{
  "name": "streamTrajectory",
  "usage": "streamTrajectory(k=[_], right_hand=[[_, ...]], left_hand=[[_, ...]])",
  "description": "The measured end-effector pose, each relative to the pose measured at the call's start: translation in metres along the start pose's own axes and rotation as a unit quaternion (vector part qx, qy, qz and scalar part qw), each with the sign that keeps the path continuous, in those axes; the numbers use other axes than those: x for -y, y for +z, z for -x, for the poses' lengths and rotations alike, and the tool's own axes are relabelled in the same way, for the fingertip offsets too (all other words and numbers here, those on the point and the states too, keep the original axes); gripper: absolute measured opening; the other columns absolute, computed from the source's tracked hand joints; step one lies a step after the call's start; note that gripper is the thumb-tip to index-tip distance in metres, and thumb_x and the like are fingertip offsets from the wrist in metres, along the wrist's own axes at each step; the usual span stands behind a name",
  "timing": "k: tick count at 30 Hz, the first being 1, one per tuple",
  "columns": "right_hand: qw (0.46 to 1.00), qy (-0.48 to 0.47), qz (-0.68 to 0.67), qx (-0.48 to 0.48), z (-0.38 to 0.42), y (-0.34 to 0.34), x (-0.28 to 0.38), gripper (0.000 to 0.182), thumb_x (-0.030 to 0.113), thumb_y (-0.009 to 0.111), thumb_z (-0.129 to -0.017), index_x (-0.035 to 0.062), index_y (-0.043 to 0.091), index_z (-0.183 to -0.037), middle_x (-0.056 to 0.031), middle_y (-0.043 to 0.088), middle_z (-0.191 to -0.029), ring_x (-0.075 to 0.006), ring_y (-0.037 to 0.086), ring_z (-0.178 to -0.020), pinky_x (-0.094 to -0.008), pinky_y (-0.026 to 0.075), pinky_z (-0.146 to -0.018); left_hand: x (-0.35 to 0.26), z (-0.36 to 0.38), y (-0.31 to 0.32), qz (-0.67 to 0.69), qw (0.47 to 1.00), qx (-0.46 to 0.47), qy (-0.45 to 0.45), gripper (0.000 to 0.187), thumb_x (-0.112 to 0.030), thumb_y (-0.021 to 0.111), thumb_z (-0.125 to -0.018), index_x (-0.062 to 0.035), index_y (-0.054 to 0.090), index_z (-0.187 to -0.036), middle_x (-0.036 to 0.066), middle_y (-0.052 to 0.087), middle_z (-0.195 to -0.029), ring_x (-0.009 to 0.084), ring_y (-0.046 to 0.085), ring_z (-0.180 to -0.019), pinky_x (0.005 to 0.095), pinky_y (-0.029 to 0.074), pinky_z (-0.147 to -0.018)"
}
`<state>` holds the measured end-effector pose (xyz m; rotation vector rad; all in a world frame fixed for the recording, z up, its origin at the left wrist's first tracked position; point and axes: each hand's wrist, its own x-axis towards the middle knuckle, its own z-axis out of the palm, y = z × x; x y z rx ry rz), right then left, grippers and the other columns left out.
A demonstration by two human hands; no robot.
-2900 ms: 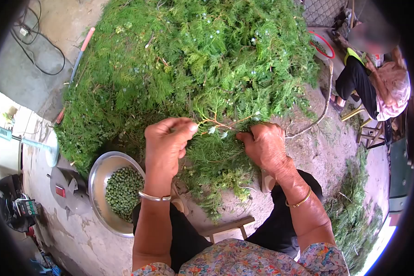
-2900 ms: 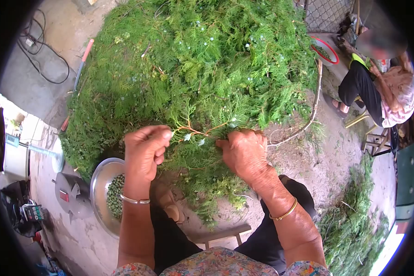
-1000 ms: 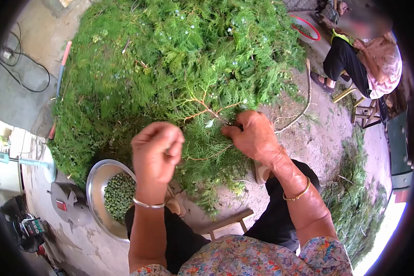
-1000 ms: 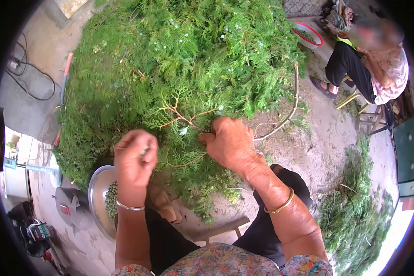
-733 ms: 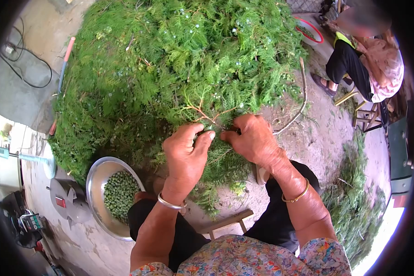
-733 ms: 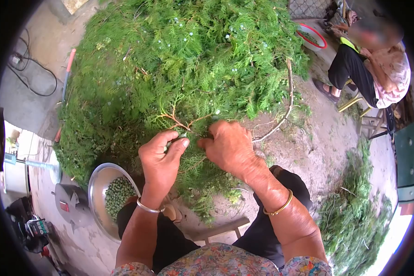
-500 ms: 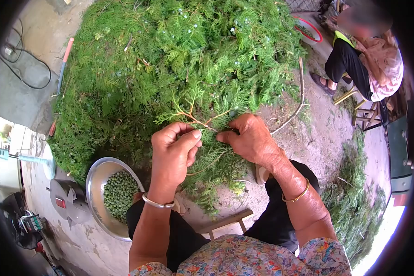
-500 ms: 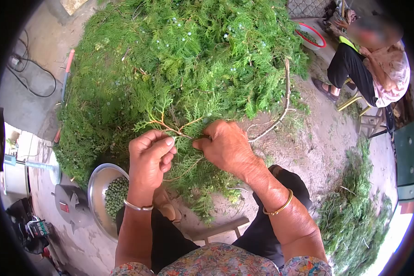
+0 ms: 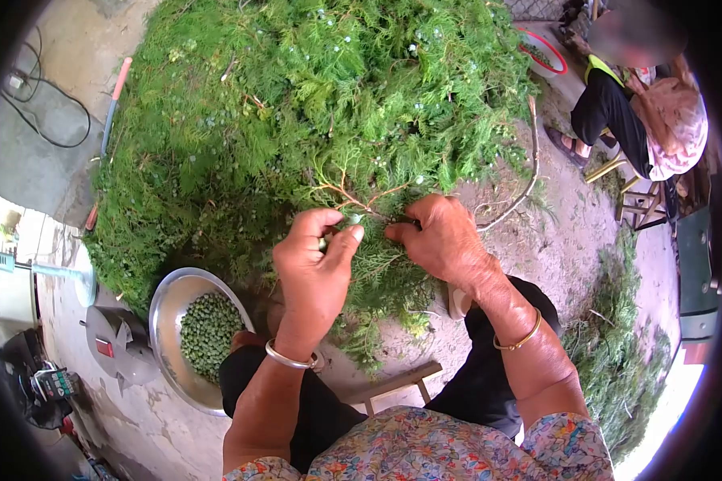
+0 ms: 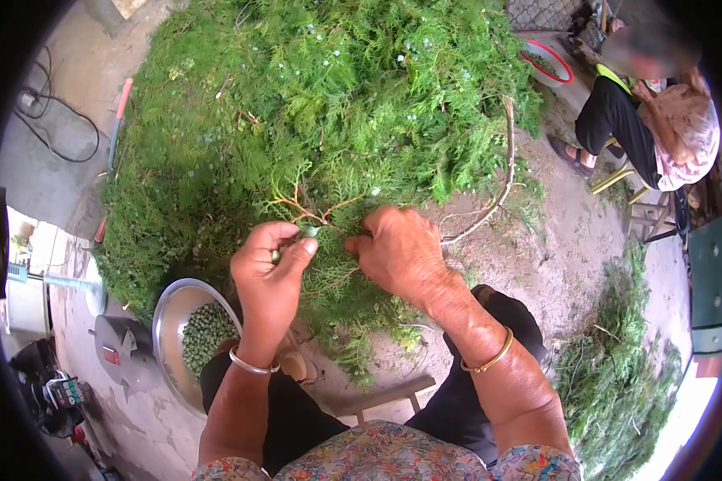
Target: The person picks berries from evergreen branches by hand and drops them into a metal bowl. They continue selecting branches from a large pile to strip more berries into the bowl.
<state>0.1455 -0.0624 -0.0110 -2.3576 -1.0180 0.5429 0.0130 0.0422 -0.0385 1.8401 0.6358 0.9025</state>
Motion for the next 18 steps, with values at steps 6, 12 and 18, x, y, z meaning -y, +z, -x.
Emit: streamTrajectory(k=[6, 12, 18], right_hand=[[1.000, -0.014, -0.008, 0.016, 0.000, 0.003, 0.001, 0.027, 0.028, 0.067, -0.076, 0.0011, 0.066, -0.073, -0.0227, 0.063, -0.073, -0.0397, 0.063, -0.076, -0.0466, 0.050, -0.073], [1.000, -0.018, 0.000, 0.019, 0.001, 0.001, 0.002, 0.026, 0.027, 0.068, -0.076, 0.0013, 0.065, -0.073, -0.0225, 0.063, -0.073, -0.0397, 0.063, -0.076, -0.0468, 0.049, -0.072], [1.000, -0.016, -0.004, 0.010, 0.001, 0.003, 0.002, 0.026, 0.026, 0.069, -0.076, 0.0007, 0.065, -0.073, -0.0231, 0.063, -0.071, -0.0404, 0.063, -0.074, -0.0465, 0.050, -0.070]], left_hand=[[0.002, 0.000, 0.001, -0.086, 0.994, -0.002, 0.063, 0.020, 0.002, 0.070, -0.075, 0.0040, 0.061, -0.092, 0.006, 0.063, -0.074, 0.0058, 0.054, -0.065, 0.0215, 0.045, -0.059], [0.002, -0.001, -0.002, -0.089, 0.995, 0.037, 0.031, 0.014, 0.001, 0.069, -0.077, 0.0037, 0.062, -0.089, 0.004, 0.061, -0.068, 0.0046, 0.052, -0.061, 0.0207, 0.043, -0.054], [-0.012, -0.007, -0.012, 0.078, 0.987, 0.106, -0.094, 0.009, -0.002, 0.065, -0.079, 0.0048, 0.062, -0.085, 0.004, 0.057, -0.062, 0.0051, 0.049, -0.053, 0.0204, 0.040, -0.047]])
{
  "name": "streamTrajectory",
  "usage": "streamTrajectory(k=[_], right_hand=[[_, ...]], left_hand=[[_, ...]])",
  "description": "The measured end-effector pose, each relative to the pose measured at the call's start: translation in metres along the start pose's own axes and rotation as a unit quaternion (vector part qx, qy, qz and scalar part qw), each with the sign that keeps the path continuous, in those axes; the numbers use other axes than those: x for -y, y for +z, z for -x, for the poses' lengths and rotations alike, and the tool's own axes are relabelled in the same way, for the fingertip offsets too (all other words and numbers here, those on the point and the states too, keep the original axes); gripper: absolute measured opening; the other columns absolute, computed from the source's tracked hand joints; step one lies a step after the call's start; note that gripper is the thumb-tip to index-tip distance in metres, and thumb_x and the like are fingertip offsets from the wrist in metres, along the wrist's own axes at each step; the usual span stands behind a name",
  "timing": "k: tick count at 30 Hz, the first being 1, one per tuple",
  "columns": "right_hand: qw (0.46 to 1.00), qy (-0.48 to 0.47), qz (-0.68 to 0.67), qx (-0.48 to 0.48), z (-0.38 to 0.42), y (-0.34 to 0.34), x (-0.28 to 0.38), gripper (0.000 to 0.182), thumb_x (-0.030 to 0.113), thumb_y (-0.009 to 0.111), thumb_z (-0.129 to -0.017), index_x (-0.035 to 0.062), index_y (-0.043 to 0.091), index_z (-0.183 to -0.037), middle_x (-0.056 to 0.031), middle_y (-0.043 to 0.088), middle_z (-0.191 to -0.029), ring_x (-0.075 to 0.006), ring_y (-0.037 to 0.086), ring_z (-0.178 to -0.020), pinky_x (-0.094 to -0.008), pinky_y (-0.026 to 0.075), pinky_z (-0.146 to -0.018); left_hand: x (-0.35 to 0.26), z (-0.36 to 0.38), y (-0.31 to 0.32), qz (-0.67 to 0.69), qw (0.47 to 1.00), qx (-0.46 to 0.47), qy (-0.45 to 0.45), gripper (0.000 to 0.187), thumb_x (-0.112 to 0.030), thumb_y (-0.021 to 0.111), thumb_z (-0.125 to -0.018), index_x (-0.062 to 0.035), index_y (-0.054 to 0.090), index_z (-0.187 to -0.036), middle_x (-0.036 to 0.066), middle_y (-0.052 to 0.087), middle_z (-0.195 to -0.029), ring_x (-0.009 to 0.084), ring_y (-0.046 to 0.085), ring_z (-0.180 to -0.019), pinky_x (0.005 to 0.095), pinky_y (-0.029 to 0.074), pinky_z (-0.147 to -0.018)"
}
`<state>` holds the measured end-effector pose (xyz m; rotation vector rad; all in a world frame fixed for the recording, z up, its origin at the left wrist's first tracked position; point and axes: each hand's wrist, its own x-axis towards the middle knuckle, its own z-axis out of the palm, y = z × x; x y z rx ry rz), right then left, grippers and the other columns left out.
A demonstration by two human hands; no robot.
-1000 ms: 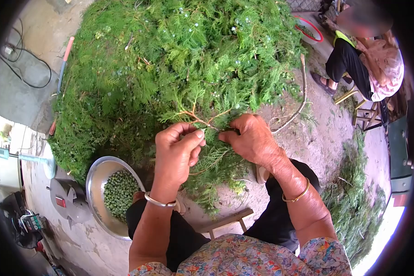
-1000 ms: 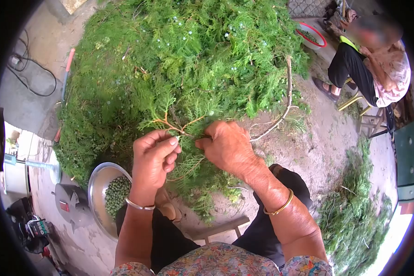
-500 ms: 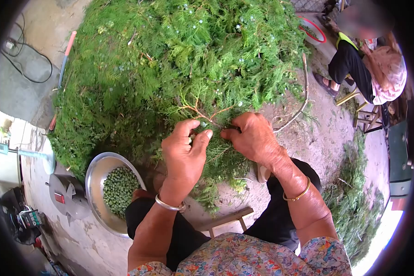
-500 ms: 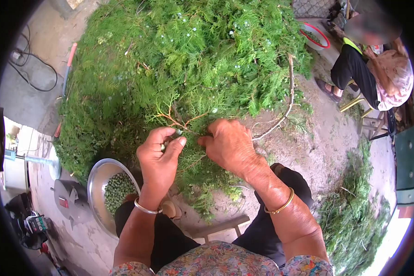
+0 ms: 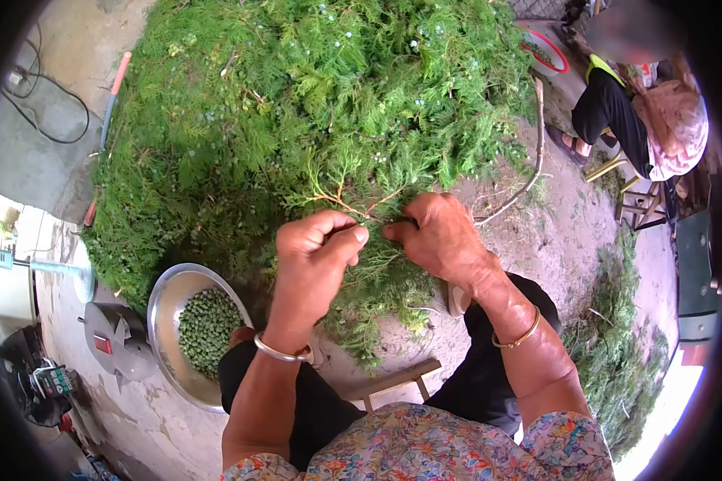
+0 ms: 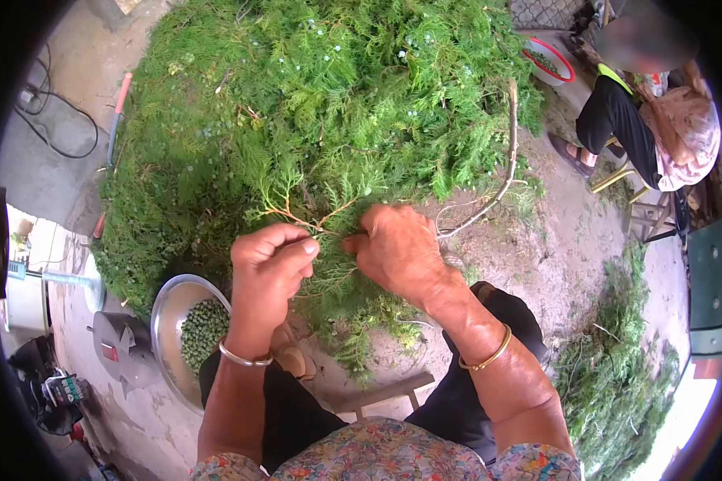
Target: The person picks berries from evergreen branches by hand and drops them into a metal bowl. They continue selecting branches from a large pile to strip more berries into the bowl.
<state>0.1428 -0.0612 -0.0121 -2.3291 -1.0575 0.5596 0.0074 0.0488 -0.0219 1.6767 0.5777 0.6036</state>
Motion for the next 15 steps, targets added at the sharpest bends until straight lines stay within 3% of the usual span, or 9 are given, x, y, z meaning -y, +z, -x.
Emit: streamTrajectory(k=[2, 4, 6, 7, 9, 10, 12, 14, 15], right_hand=[[0.999, -0.022, -0.030, 0.001, -0.002, 0.000, -0.001, 0.025, 0.025, 0.070, -0.076, 0.0008, 0.065, -0.073, -0.0232, 0.063, -0.071, -0.0405, 0.063, -0.073, -0.0464, 0.050, -0.070], [0.997, -0.044, -0.060, 0.002, -0.003, -0.003, 0.001, 0.024, 0.024, 0.070, -0.076, 0.0009, 0.065, -0.073, -0.0234, 0.062, -0.071, -0.0406, 0.063, -0.073, -0.0464, 0.050, -0.070], [0.997, -0.027, -0.071, 0.024, -0.003, -0.008, 0.007, 0.022, 0.016, 0.070, -0.076, -0.0033, 0.062, -0.070, -0.0242, 0.056, -0.062, -0.0361, 0.061, -0.062, -0.0406, 0.047, -0.056], [0.997, -0.025, -0.072, 0.023, -0.003, -0.007, 0.006, 0.022, 0.016, 0.070, -0.076, -0.0033, 0.062, -0.070, -0.0242, 0.056, -0.062, -0.0361, 0.061, -0.062, -0.0406, 0.047, -0.056], [0.999, 0.008, 0.016, -0.027, -0.007, -0.003, -0.001, 0.024, 0.024, 0.070, -0.076, 0.0012, 0.066, -0.073, -0.0225, 0.063, -0.074, -0.0391, 0.063, -0.074, -0.0442, 0.050, -0.070], [0.999, 0.014, 0.014, -0.031, -0.009, -0.002, -0.006, 0.024, 0.024, 0.070, -0.076, 0.0012, 0.066, -0.073, -0.0225, 0.063, -0.074, -0.0391, 0.063, -0.074, -0.0442, 0.050, -0.070], [0.998, 0.022, -0.033, -0.051, -0.015, -0.003, -0.015, 0.025, 0.025, 0.070, -0.076, 0.0004, 0.065, -0.072, -0.0220, 0.063, -0.074, -0.0381, 0.064, -0.075, -0.0435, 0.051, -0.069], [0.996, 0.003, -0.046, -0.074, -0.015, -0.004, -0.024, 0.028, 0.025, 0.070, -0.076, -0.0010, 0.062, -0.067, -0.0226, 0.060, -0.067, -0.0374, 0.062, -0.065, -0.0420, 0.050, -0.063], [0.994, 0.009, -0.093, -0.065, -0.018, -0.003, -0.030, 0.030, 0.025, 0.070, -0.076, -0.0017, 0.060, -0.065, -0.0228, 0.057, -0.063, -0.0363, 0.059, -0.060, -0.0413, 0.048, -0.061]], left_hand=[[-0.017, -0.002, -0.010, 0.157, 0.973, 0.032, -0.165, 0.008, -0.004, 0.063, -0.080, 0.0037, 0.062, -0.083, 0.004, 0.056, -0.060, 0.0050, 0.045, -0.048, 0.0207, 0.035, -0.041], [-0.013, 0.000, -0.011, 0.186, 0.971, 0.027, -0.146, 0.006, -0.003, 0.062, -0.080, 0.0018, 0.062, -0.083, 0.005, 0.054, -0.059, 0.0050, 0.041, -0.045, 0.0201, 0.030, -0.038], [-0.010, 0.002, -0.013, 0.297, 0.942, 0.007, -0.157, 0.006, -0.002, 0.063, -0.081, 0.0028, 0.063, -0.084, 0.005, 0.055, -0.059, 0.0052, 0.040, -0.043, 0.0188, 0.028, -0.037], [-0.009, 0.003, -0.016, 0.315, 0.935, 0.010, -0.161, 0.008, -0.002, 0.062, -0.081, 0.0033, 0.063, -0.087, 0.006, 0.055, -0.060, 0.0064, 0.039, -0.041, 0.0196, 0.028, -0.036], [-0.002, 0.000, -0.032, 0.404, 0.910, 0.047, -0.077, 0.012, -0.002, 0.060, -0.082, 0.0044, 0.062, -0.093, 0.005, 0.054, -0.060, 0.0070, 0.041, -0.043, 0.0201, 0.028, -0.035], [-0.003, -0.003, -0.047, 0.455, 0.887, 0.067, -0.045, 0.013, -0.002, 0.059, -0.083, 0.0045, 0.062, -0.094, 0.005, 0.054, -0.061, 0.0067, 0.041, -0.043, 0.0197, 0.028, -0.034], [-0.001, -0.005, -0.079, 0.471, 0.882, 0.009, 0.002, 0.013, -0.006, 0.058, -0.086, 0.0030, 0.061, -0.094, 0.006, 0.055, -0.065, 0.0066, 0.039, -0.042, 0.0189, 0.029, -0.033], [0.007, -0.003, -0.120, 0.393, 0.916, -0.076, 0.002, 0.012, -0.009, 0.057, -0.089, 0.0017, 0.060, -0.093, 0.007, 0.056, -0.071, 0.0067, 0.041, -0.045, 0.0175, 0.031, -0.035], [0.013, 0.001, -0.146, 0.377, 0.916, -0.131, -0.043, 0.012, -0.010, 0.057, -0.088, 0.0013, 0.059, -0.092, 0.006, 0.056, -0.072, 0.0070, 0.042, -0.047, 0.0189, 0.032, -0.036]])
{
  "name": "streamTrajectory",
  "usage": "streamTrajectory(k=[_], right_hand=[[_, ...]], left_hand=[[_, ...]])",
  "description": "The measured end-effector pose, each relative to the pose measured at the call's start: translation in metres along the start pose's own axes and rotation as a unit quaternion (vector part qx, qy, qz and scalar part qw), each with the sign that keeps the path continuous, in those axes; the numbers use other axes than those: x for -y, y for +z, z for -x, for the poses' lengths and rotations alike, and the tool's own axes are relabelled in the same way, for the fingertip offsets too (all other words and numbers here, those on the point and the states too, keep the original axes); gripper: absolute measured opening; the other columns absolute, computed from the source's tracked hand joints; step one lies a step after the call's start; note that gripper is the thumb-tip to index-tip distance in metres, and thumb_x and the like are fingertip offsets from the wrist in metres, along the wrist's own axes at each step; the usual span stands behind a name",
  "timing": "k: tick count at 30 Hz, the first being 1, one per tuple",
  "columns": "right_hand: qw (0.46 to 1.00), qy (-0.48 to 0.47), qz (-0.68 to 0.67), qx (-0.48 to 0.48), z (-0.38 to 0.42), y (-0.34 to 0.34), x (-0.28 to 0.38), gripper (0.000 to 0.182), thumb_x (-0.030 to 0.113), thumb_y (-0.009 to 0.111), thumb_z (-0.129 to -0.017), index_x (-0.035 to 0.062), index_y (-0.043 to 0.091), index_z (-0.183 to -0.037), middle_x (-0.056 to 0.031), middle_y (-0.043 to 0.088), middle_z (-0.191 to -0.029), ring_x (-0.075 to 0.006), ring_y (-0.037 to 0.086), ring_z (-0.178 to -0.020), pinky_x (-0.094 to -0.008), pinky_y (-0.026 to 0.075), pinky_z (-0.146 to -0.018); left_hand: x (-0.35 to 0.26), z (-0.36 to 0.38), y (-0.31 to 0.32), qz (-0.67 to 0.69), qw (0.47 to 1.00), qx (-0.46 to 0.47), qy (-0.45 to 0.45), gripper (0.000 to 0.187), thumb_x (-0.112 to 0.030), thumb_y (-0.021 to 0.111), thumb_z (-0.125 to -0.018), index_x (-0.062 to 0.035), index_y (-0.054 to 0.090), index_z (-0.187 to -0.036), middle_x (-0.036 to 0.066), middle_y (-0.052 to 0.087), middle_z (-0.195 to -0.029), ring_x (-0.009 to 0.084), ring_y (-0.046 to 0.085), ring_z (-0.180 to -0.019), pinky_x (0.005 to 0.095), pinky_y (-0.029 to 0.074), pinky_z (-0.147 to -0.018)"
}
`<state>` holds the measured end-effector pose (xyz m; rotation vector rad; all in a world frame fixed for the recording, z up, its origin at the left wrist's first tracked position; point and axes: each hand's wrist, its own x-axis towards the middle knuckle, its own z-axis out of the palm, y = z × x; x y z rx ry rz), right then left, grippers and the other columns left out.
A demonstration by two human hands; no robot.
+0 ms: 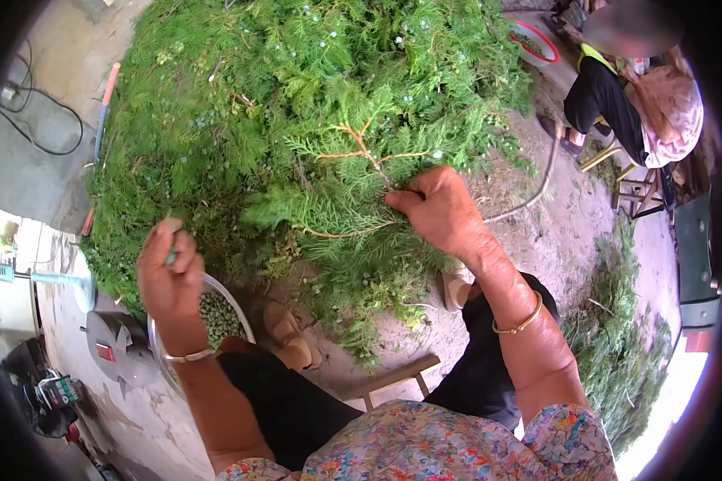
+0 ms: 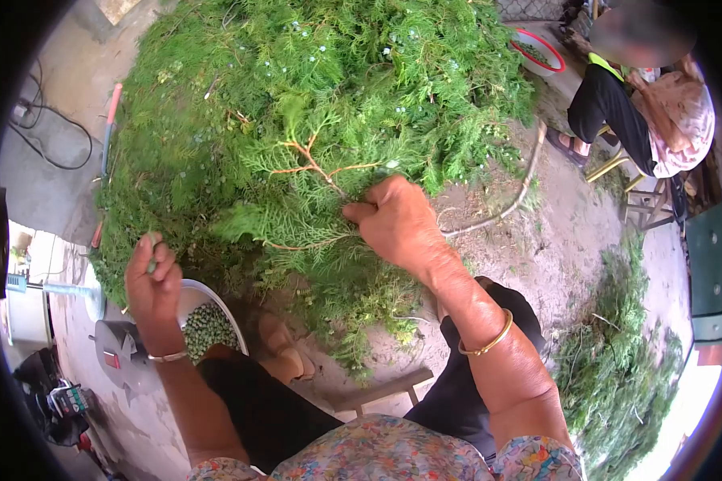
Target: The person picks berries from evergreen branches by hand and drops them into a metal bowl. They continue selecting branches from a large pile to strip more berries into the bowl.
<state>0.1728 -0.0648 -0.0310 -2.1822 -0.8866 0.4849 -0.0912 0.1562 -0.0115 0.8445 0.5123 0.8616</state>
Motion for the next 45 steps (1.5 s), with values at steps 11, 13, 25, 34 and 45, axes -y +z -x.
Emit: streamTrajectory(k=[11, 13, 25, 34, 45], right_hand=[[0.998, 0.025, 0.049, 0.007, 0.012, -0.007, 0.027, 0.029, 0.029, 0.066, -0.079, 0.0006, 0.065, -0.074, -0.0208, 0.064, -0.072, -0.0380, 0.064, -0.075, -0.0441, 0.051, -0.072], [0.995, 0.036, 0.091, 0.026, 0.014, -0.007, 0.033, 0.024, 0.028, 0.064, -0.080, 0.0036, 0.067, -0.079, -0.0198, 0.065, -0.079, -0.0376, 0.064, -0.078, -0.0451, 0.050, -0.075], [0.939, -0.084, 0.317, 0.105, 0.016, 0.018, 0.032, 0.013, 0.015, 0.061, -0.076, 0.0062, 0.067, -0.083, -0.0150, 0.066, -0.081, -0.0308, 0.066, -0.082, -0.0428, 0.048, -0.078], [0.916, -0.180, 0.355, 0.055, 0.019, 0.025, 0.020, 0.008, 0.012, 0.061, -0.070, 0.0066, 0.066, -0.072, -0.0151, 0.065, -0.072, -0.0300, 0.065, -0.071, -0.0416, 0.049, -0.071], [0.906, -0.205, 0.360, 0.087, 0.023, 0.026, 0.018, 0.010, 0.010, 0.060, -0.072, 0.0101, 0.068, -0.077, -0.0108, 0.066, -0.076, -0.0278, 0.065, -0.079, -0.0422, 0.042, -0.085]], left_hand=[[-0.025, 0.087, -0.170, -0.877, 0.397, -0.271, 0.028, 0.060, -0.015, 0.074, -0.063, 0.0046, 0.054, -0.117, 0.027, 0.058, -0.108, 0.0382, 0.054, -0.103, 0.0475, 0.041, -0.089], [-0.023, 0.089, -0.151, -0.885, 0.346, -0.308, 0.040, 0.059, -0.013, 0.073, -0.064, 0.0050, 0.053, -0.117, 0.029, 0.055, -0.113, 0.0401, 0.051, -0.109, 0.0507, 0.037, -0.094], [0.085, 0.036, 0.127, -0.522, 0.741, 0.295, 0.302, 0.025, -0.001, 0.065, -0.077, 0.0011, 0.060, -0.101, 0.015, 0.060, -0.074, 0.0267, 0.059, -0.057, 0.0336, 0.047, -0.052], [0.113, 0.012, 0.114, -0.573, 0.745, 0.241, 0.241, 0.038, 0.002, 0.064, -0.069, -0.0014, 0.059, -0.106, 0.016, 0.060, -0.072, 0.0234, 0.057, -0.054, 0.0319, 0.045, -0.051], [0.118, 0.008, 0.111, -0.573, 0.745, 0.221, 0.260, 0.022, 0.007, 0.062, -0.068, -0.0001, 0.058, -0.088, 0.011, 0.058, -0.072, 0.0121, 0.053, -0.055, 0.0269, 0.041, -0.049]])
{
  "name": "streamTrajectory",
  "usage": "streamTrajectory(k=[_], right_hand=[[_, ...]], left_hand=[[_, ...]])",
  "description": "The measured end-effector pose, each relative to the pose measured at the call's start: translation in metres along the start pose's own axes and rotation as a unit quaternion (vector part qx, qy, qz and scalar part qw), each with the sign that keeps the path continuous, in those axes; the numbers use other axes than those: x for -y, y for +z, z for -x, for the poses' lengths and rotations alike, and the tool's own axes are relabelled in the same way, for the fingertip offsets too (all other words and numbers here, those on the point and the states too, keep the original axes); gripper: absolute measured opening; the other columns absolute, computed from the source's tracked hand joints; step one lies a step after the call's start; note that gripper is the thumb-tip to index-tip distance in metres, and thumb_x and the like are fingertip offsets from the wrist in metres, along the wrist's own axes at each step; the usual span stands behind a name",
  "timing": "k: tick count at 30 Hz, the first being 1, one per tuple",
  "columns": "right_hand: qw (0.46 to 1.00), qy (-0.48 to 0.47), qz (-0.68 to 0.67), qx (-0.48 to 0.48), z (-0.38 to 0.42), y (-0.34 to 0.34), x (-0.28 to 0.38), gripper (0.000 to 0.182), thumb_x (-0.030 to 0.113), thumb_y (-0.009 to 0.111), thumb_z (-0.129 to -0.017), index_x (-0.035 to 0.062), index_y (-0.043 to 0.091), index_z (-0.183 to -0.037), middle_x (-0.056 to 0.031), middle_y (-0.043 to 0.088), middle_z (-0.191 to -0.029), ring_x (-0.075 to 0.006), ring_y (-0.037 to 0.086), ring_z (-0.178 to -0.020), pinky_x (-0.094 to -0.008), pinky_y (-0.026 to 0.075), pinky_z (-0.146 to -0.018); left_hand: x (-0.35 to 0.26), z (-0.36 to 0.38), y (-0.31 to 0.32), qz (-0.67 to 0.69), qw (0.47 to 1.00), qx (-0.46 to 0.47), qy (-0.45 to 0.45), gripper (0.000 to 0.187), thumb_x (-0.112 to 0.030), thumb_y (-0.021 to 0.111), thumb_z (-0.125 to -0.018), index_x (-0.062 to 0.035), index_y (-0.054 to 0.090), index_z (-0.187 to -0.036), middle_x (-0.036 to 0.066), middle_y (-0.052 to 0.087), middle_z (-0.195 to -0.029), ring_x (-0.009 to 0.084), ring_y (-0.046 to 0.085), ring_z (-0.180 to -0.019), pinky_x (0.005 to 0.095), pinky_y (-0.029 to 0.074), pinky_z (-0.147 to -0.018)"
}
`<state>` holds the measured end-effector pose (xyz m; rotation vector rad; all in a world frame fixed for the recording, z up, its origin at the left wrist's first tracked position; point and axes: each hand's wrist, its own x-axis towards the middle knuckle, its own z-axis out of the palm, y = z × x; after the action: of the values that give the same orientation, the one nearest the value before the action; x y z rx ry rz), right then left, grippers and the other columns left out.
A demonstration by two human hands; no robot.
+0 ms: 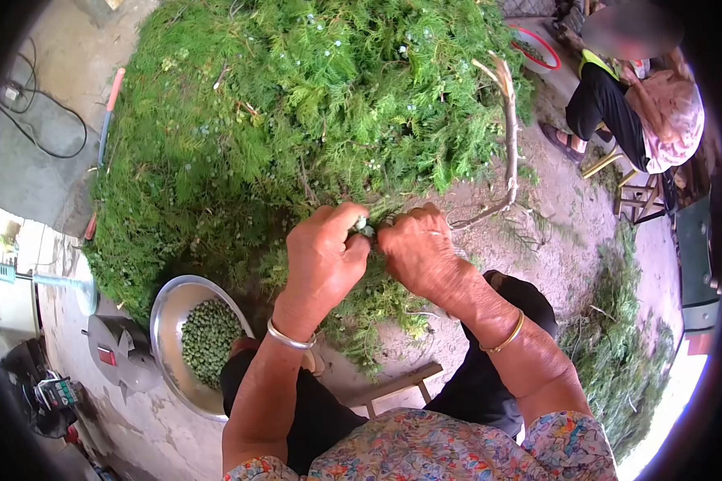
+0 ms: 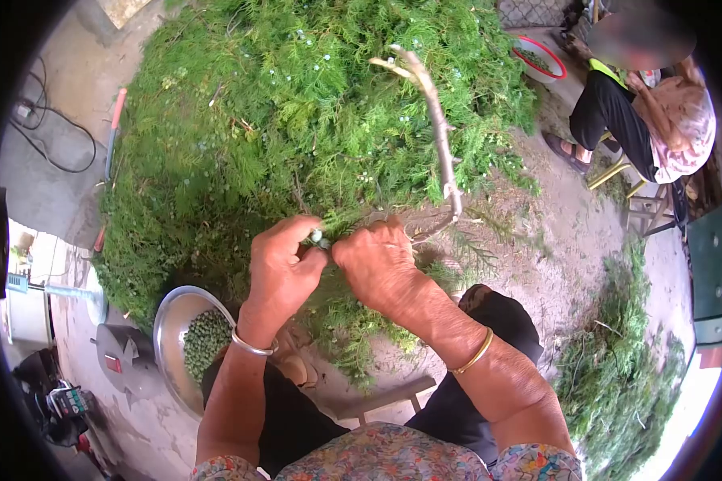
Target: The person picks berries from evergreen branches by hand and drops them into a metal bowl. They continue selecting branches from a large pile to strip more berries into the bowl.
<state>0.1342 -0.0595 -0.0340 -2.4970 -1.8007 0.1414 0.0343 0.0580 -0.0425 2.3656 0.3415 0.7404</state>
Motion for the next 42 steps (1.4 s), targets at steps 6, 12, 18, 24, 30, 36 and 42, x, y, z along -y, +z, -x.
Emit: streamTrajectory(k=[6, 12, 18, 24, 30, 36, 42], right_hand=[[0.997, 0.036, -0.056, -0.041, -0.002, -0.002, -0.007, 0.007, 0.010, 0.060, -0.068, 0.0077, 0.067, -0.072, -0.0139, 0.065, -0.071, -0.0295, 0.066, -0.072, -0.0412, 0.049, -0.073], [0.997, 0.022, -0.051, -0.055, 0.001, 0.000, -0.007, 0.007, 0.012, 0.063, -0.065, 0.0065, 0.065, -0.069, -0.0141, 0.064, -0.071, -0.0300, 0.066, -0.070, -0.0407, 0.050, -0.072], [0.987, 0.007, -0.100, -0.126, 0.000, 0.007, -0.015, 0.020, 0.019, 0.068, -0.074, 0.0030, 0.061, -0.064, -0.0135, 0.059, -0.063, -0.0329, 0.061, -0.065, -0.0436, 0.049, -0.062], [0.970, -0.006, -0.205, -0.134, 0.000, -0.012, -0.013, 0.015, 0.016, 0.067, -0.076, 0.0022, 0.063, -0.070, -0.0168, 0.060, -0.067, -0.0351, 0.062, -0.065, -0.0432, 0.050, -0.061], [0.945, 0.038, -0.282, -0.161, 0.005, -0.009, -0.031, 0.021, 0.019, 0.066, -0.081, -0.0018, 0.063, -0.081, -0.0201, 0.064, -0.077, -0.0348, 0.065, -0.075, -0.0417, 0.052, -0.067], [0.551, 0.174, -0.794, -0.186, -0.003, -0.023, -0.056, 0.018, 0.014, 0.055, -0.090, -0.0032, 0.059, -0.091, -0.0110, 0.063, -0.088, -0.0158, 0.056, -0.075, -0.0349, 0.051, -0.064], [0.172, 0.032, -0.980, -0.095, -0.003, -0.027, -0.081, 0.050, 0.043, 0.039, -0.090, -0.0031, 0.056, -0.101, 0.0005, 0.041, -0.060, -0.0127, 0.035, -0.052, -0.0301, 0.034, -0.055]], left_hand=[[-0.003, 0.005, -0.019, 0.191, 0.967, -0.112, -0.128, 0.017, 0.009, 0.063, -0.075, 0.0008, 0.058, -0.089, -0.001, 0.055, -0.070, 0.0021, 0.046, -0.053, 0.0179, 0.036, -0.045], [-0.003, 0.006, -0.026, 0.210, 0.959, -0.138, -0.127, 0.015, 0.008, 0.063, -0.075, 0.0016, 0.061, -0.088, 0.001, 0.059, -0.071, 0.0036, 0.050, -0.055, 0.0185, 0.040, -0.048], [0.004, 0.008, -0.051, 0.073, 0.989, -0.111, -0.068, 0.011, 0.004, 0.067, -0.076, 0.0029, 0.063, -0.086, 0.002, 0.063, -0.075, 0.0047, 0.053, -0.062, 0.0204, 0.043, -0.054], [0.001, 0.004, -0.057, 0.347, 0.895, -0.194, -0.202, 0.007, -0.004, 0.063, -0.084, 0.0017, 0.061, -0.087, 0.005, 0.059, -0.070, 0.0068, 0.048, -0.051, 0.0219, 0.040, -0.041], [0.107, 0.023, -0.155, 0.665, 0.672, -0.292, -0.144, 0.010, -0.003, 0.058, -0.088, 0.0052, 0.057, -0.094, 0.015, 0.061, -0.084, 0.0122, 0.055, -0.065, 0.0192, 0.044, -0.047], [0.091, 0.045, -0.147, 0.521, 0.682, -0.392, -0.332, 0.013, -0.005, 0.060, -0.086, 0.0044, 0.055, -0.094, 0.013, 0.059, -0.087, 0.0136, 0.054, -0.065, 0.0220, 0.041, -0.048], [0.105, 0.134, -0.193, 0.364, 0.752, -0.415, -0.361, 0.022, -0.024, 0.057, -0.091, -0.0023, 0.056, -0.088, 0.010, 0.057, -0.082, 0.0131, 0.050, -0.061, 0.0234, 0.040, -0.050]])
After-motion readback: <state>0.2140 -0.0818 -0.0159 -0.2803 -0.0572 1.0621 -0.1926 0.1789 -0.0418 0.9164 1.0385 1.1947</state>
